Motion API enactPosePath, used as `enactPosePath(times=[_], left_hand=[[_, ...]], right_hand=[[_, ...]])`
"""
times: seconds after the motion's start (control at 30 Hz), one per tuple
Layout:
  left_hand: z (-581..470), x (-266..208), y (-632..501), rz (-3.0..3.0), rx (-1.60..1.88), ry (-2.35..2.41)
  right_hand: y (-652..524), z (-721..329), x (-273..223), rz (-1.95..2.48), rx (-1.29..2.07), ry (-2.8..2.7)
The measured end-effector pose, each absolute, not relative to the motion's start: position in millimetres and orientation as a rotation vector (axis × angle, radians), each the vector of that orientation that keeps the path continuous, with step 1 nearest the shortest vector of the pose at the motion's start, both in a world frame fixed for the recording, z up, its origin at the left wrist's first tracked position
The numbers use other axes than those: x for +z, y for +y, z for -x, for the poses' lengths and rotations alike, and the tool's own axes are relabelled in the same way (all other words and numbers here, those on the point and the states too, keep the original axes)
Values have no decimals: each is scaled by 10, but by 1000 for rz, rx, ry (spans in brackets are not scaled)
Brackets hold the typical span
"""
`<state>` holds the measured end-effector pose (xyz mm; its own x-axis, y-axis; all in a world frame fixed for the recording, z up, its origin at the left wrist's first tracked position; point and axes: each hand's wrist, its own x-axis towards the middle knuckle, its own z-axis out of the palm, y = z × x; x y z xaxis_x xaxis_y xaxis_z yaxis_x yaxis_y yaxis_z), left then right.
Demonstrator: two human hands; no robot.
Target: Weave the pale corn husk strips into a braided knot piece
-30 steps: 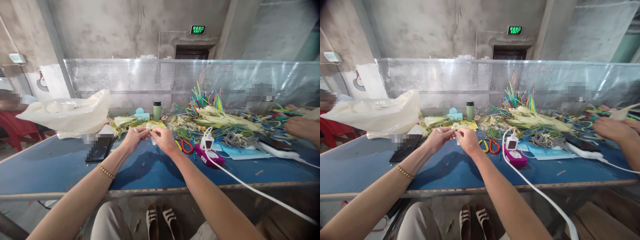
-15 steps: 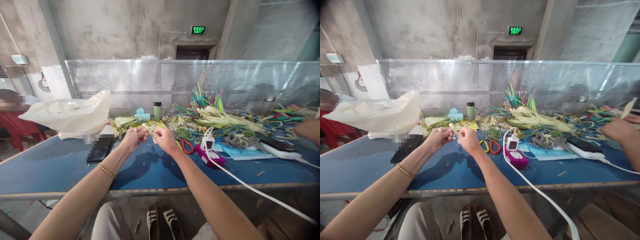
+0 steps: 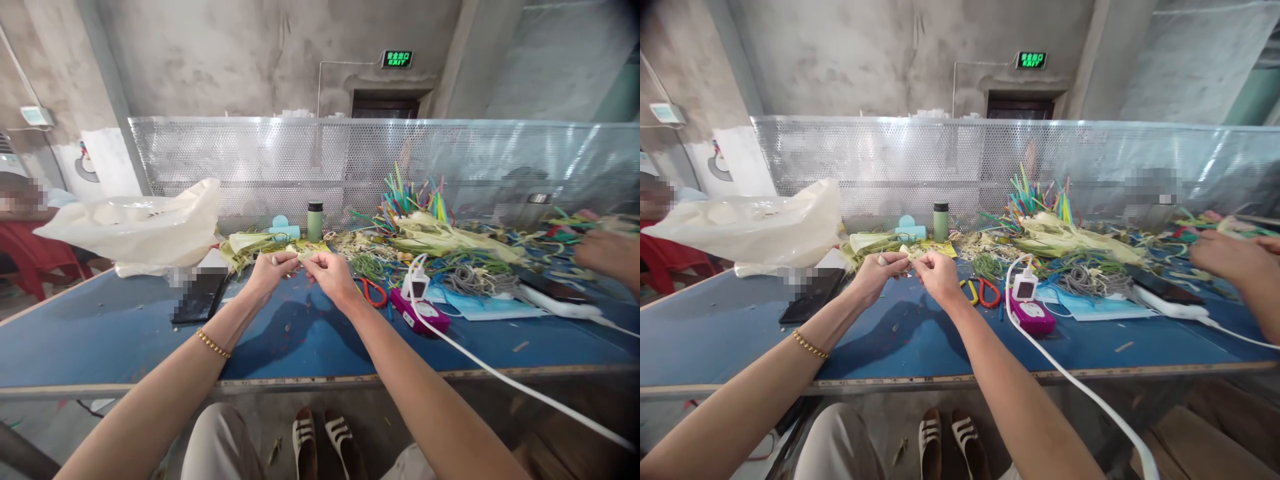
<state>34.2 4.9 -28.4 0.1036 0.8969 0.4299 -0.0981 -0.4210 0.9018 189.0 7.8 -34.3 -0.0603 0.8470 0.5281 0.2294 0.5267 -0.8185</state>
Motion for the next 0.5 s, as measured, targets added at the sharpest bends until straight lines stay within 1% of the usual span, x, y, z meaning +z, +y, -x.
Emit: enactPosePath(times=[0.17, 0.3, 0.4, 0.5], left_hand=[[-277, -243, 39, -1578, 1370, 786], [-248, -199, 13, -1665, 1259, 760], [-263, -192, 8, -1674, 1314, 776], [-283, -207, 22, -1649, 1346, 787]], right_hand=[[46, -1904, -308, 911, 589, -1617], [31, -1887, -309, 973, 523, -1634], [32, -1869, -325, 961, 485, -1663], [37, -1864, -340, 918, 519, -1694]])
